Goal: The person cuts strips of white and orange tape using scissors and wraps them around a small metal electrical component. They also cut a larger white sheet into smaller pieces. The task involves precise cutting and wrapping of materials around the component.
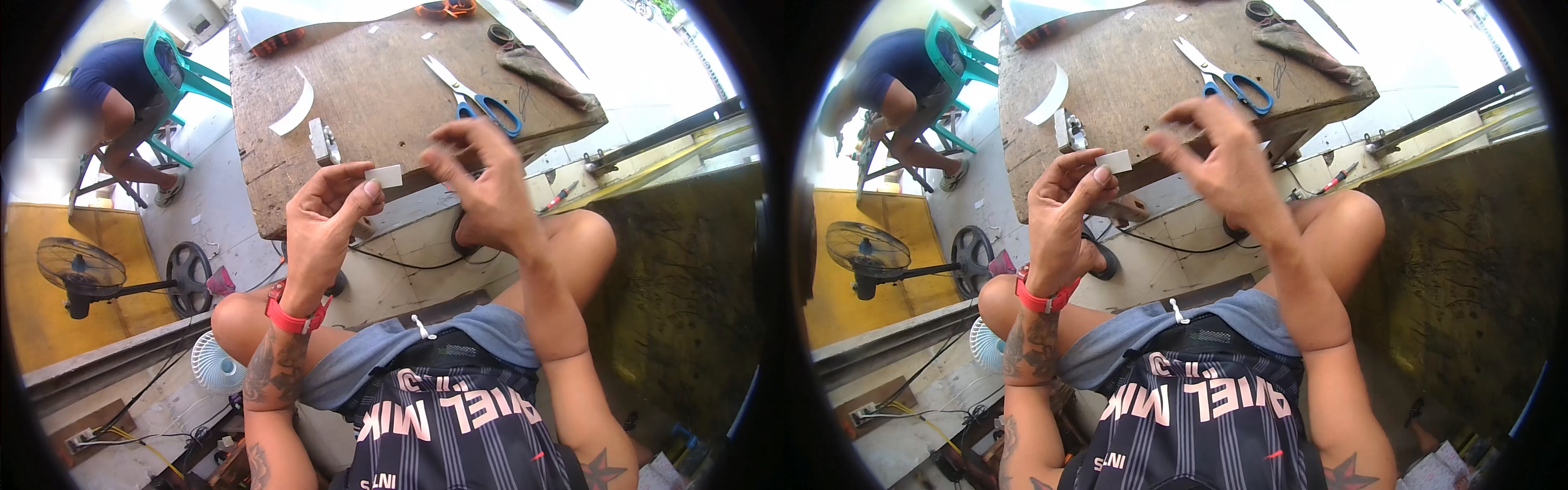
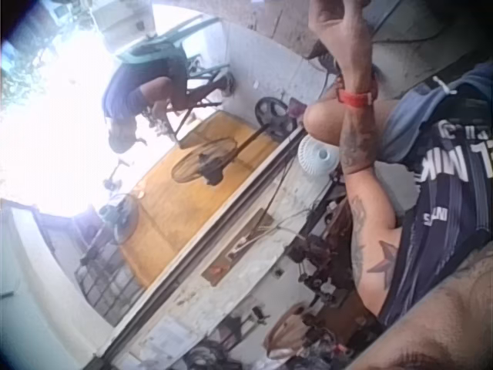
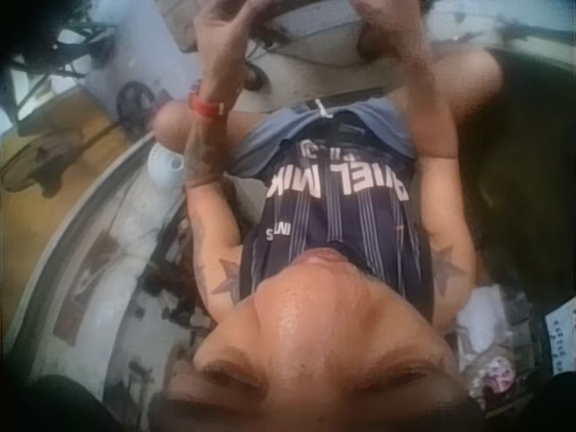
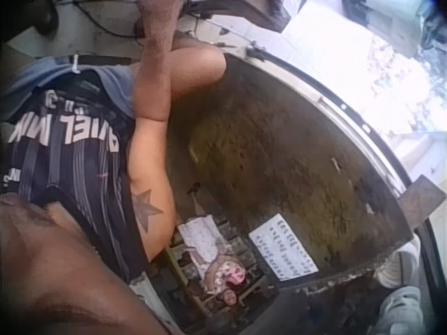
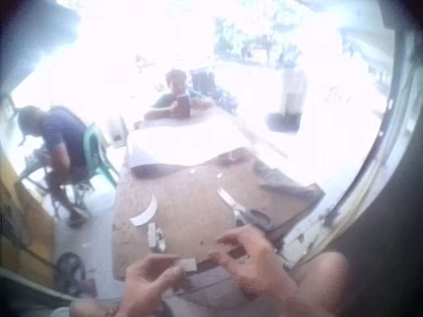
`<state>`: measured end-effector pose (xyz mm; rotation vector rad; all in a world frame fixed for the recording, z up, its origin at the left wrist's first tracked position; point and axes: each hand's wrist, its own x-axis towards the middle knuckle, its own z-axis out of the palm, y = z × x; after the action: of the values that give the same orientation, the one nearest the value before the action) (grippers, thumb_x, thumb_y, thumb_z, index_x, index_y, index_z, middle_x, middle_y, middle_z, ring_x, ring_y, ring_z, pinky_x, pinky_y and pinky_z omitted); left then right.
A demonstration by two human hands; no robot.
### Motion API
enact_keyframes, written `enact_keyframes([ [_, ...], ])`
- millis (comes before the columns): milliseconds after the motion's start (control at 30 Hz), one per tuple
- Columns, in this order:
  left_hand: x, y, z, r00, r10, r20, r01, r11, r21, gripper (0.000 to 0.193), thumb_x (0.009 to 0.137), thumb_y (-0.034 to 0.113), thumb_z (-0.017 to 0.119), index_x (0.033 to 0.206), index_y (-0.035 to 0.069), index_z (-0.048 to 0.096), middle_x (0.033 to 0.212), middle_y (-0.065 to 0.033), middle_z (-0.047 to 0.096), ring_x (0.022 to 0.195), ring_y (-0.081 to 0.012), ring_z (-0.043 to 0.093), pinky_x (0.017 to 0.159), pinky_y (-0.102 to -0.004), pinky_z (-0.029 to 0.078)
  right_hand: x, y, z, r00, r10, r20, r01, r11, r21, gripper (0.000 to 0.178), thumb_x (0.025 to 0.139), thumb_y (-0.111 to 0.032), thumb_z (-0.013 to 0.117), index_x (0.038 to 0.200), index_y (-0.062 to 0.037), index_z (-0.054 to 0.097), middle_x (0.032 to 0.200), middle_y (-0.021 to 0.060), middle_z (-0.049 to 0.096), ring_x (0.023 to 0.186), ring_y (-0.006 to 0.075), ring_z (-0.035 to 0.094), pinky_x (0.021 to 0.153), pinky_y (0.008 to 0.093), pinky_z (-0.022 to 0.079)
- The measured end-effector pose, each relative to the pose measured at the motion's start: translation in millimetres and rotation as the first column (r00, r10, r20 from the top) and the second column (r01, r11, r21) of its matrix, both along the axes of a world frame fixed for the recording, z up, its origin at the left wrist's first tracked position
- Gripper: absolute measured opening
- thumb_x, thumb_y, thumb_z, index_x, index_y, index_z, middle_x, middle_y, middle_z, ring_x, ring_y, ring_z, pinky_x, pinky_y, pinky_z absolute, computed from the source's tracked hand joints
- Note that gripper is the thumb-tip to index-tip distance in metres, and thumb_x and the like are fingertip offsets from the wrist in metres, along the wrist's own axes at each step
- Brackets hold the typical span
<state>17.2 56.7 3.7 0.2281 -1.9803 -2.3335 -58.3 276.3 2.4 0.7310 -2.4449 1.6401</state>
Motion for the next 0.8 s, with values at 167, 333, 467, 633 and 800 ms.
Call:
enact_keyframes([
  [167, -2, 0, -1, 1.0, 0.011, 0.0, -0.011, 1.0, -0.007, 0.029, 0.099, 0.012, 0.073, 0.123, -0.004, 0.068, 0.102, -0.0091, 0.074, 0.091, -0.0128, 0.071, 0.087, -0.0289, 0.06, -38, 30, -4, 0.921, -0.186, -0.343, 0.365, 0.724, 0.586, 0.032, 0.097, -0.028, 0.072, 0.117, -0.0038, 0.069, 0.113, 0.0185, 0.068, 0.111, 0.0381, 0.063, 0.096, 0.0474, 0.051],
  [333, -3, -1, 5, 0.999, 0.043, 0.002, -0.043, 0.998, -0.035, 0.026, 0.099, 0.01, 0.072, 0.12, -0.005, 0.068, 0.101, -0.0094, 0.073, 0.091, -0.0132, 0.071, 0.084, -0.0297, 0.063, -56, 29, 10, 0.976, -0.091, -0.197, 0.216, 0.518, 0.828, 0.033, 0.097, -0.021, 0.069, 0.124, -0.0036, 0.063, 0.115, 0.0178, 0.069, 0.109, 0.0376, 0.066, 0.097, 0.0453, 0.053],
  [467, 1, -4, 10, 0.996, 0.085, -0.019, -0.085, 0.996, -0.012, 0.025, 0.099, 0.01, 0.072, 0.119, -0.005, 0.067, 0.103, -0.0107, 0.073, 0.091, -0.0152, 0.073, 0.084, -0.03, 0.063, -60, 33, 35, 0.981, -0.053, -0.186, 0.181, 0.586, 0.79, 0.048, 0.093, -0.022, 0.073, 0.134, -0.0023, 0.057, 0.108, 0.0199, 0.071, 0.106, 0.0376, 0.067, 0.092, 0.0464, 0.053],
  [633, 6, 8, -7, 0.966, 0.253, -0.057, -0.238, 0.952, 0.191, 0.027, 0.1, 0.009, 0.071, 0.121, -0.007, 0.064, 0.105, -0.0132, 0.073, 0.094, -0.0185, 0.074, 0.086, -0.0321, 0.064, 15, 24, 8, 0.966, 0.174, 0.191, -0.17, 0.985, -0.037, 0.045, 0.092, -0.016, 0.079, 0.129, -0.0012, 0.061, 0.094, 0.0115, 0.075, 0.083, 0.0163, 0.071, 0.076, 0.0319, 0.057],
  [800, 6, 21, -25, 0.967, 0.249, -0.061, -0.222, 0.932, 0.287, 0.028, 0.1, 0.009, 0.071, 0.122, -0.007, 0.064, 0.107, -0.0154, 0.073, 0.095, -0.0198, 0.075, 0.088, -0.0328, 0.064, 71, -1, -39, 0.855, 0.181, 0.485, -0.184, 0.982, -0.043, 0.044, 0.09, -0.028, 0.086, 0.117, 0.0007, 0.066, 0.082, 0.005, 0.07, 0.076, 0.0064, 0.061, 0.068, 0.0246, 0.051],
])
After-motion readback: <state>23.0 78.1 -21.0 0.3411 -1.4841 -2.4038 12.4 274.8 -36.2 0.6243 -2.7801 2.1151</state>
